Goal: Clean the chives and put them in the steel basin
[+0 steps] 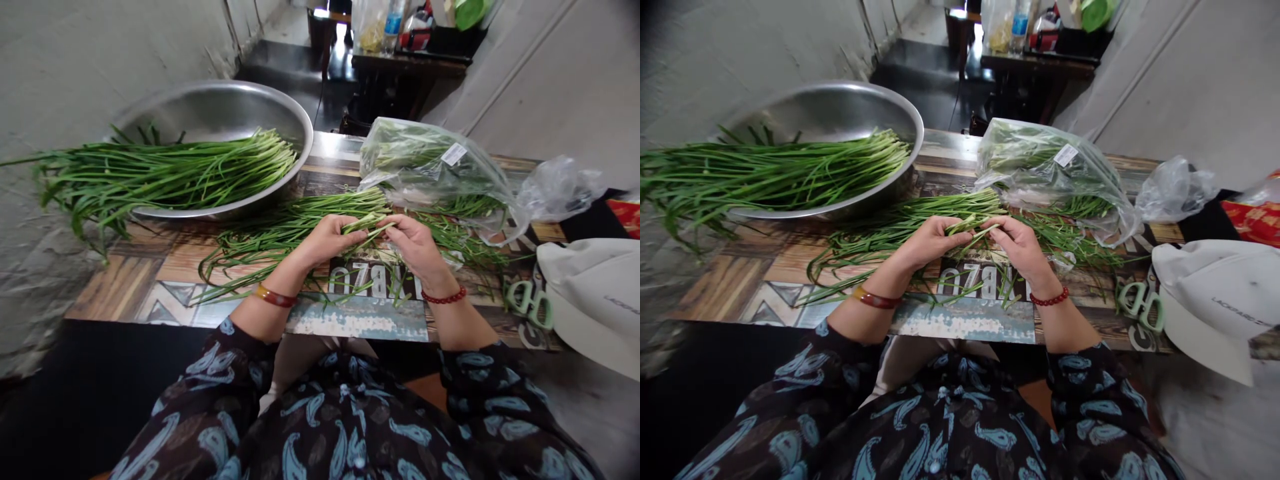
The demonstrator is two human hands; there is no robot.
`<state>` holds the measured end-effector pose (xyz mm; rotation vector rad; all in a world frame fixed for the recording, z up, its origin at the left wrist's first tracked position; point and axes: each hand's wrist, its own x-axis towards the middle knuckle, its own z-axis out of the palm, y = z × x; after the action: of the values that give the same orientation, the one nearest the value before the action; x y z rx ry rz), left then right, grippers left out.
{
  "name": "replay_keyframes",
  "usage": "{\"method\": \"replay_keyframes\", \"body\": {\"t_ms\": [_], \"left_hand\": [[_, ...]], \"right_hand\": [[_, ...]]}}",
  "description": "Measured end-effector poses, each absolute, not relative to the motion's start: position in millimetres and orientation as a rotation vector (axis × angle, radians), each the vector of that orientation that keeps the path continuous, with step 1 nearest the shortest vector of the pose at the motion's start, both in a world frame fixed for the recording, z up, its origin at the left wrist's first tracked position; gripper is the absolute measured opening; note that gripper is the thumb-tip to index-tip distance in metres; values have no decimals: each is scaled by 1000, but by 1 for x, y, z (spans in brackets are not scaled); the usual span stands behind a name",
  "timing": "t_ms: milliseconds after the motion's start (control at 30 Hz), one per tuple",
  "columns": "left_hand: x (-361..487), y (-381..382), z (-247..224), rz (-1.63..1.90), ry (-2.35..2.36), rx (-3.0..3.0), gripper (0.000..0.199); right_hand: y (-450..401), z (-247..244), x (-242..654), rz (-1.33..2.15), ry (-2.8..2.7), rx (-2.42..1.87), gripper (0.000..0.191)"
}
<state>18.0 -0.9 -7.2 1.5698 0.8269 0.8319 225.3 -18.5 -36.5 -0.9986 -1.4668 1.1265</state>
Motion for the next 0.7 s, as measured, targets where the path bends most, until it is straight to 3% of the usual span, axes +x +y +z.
{"method": "replay_keyframes", "body": {"t_ms": [500, 700], "left_hand": [[21, -2, -6, 786, 985, 1633, 27], [19, -2, -3, 797, 1020, 1658, 26]], "right_hand": [[-21, -29, 224, 626, -1804, -1123, 29], [-19, -17, 248, 325, -1797, -1233, 15]]}}
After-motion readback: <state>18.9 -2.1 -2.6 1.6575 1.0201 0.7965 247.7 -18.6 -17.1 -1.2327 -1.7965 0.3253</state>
